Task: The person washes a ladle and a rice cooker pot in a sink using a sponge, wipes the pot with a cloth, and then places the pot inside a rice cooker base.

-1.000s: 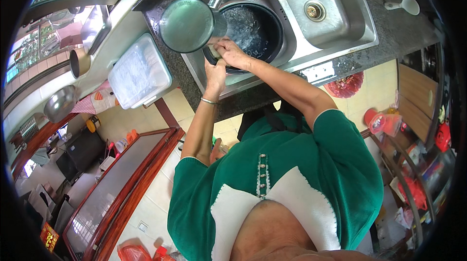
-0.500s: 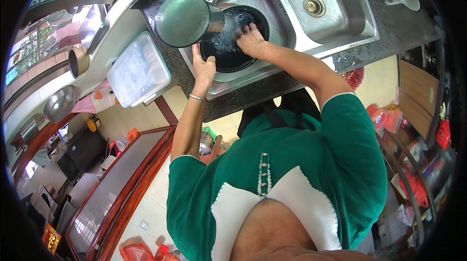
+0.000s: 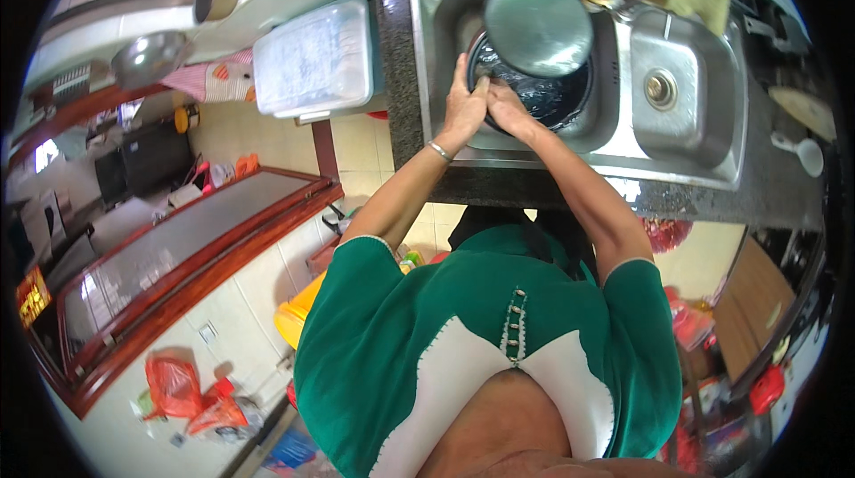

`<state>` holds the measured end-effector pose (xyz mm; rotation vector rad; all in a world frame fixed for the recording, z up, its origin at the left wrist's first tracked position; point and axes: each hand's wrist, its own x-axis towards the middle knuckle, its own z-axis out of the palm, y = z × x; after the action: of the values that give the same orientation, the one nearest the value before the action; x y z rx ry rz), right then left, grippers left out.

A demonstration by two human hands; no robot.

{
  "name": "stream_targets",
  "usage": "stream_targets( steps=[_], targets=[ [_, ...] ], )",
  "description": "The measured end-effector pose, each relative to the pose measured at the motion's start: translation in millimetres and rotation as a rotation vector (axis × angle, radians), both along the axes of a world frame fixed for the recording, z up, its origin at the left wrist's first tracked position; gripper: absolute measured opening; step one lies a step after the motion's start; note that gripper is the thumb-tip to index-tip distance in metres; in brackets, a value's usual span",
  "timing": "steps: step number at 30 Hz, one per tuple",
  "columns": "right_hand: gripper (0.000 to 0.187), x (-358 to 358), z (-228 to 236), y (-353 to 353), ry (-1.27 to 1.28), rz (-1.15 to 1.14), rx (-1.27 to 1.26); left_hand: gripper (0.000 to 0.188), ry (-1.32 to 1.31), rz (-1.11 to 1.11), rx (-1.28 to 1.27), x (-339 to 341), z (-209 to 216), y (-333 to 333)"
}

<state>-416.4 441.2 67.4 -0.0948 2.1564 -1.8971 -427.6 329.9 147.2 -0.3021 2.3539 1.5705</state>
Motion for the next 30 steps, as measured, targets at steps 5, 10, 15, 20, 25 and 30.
stream_targets(
  steps=[5, 10, 15, 20, 25, 30],
  targets=[
    [0.039, -1, 64, 6, -0.060, 0.082, -0.058, 0.067, -0.094, 0.053, -0.054, -12, 16, -4],
    [0.045, 14, 76, 8, 0.206, 0.121, 0.288, 0.070, -0.034, 0.061, -0.026, -29, -14, -9],
    [0.043, 32, 78, 34, 0.395, 0.196, 0.680, 0.073, -0.189, 0.036, 0.022, -47, -17, -15],
    [0.029, 36, 43, 74, 0.565, 0.345, 1.050, 0.076, -0.129, -0.219, -0.093, -71, -13, -33],
    [0.029, 42, 35, 93, 0.717, 0.416, 1.049, 0.072, -0.438, -0.700, -0.286, -110, 83, -8],
    [0.029, 44, 40, 74, 0.633, 0.380, 0.868, 0.084, -0.102, -0.590, -0.642, -66, 48, -14]
  ],
)
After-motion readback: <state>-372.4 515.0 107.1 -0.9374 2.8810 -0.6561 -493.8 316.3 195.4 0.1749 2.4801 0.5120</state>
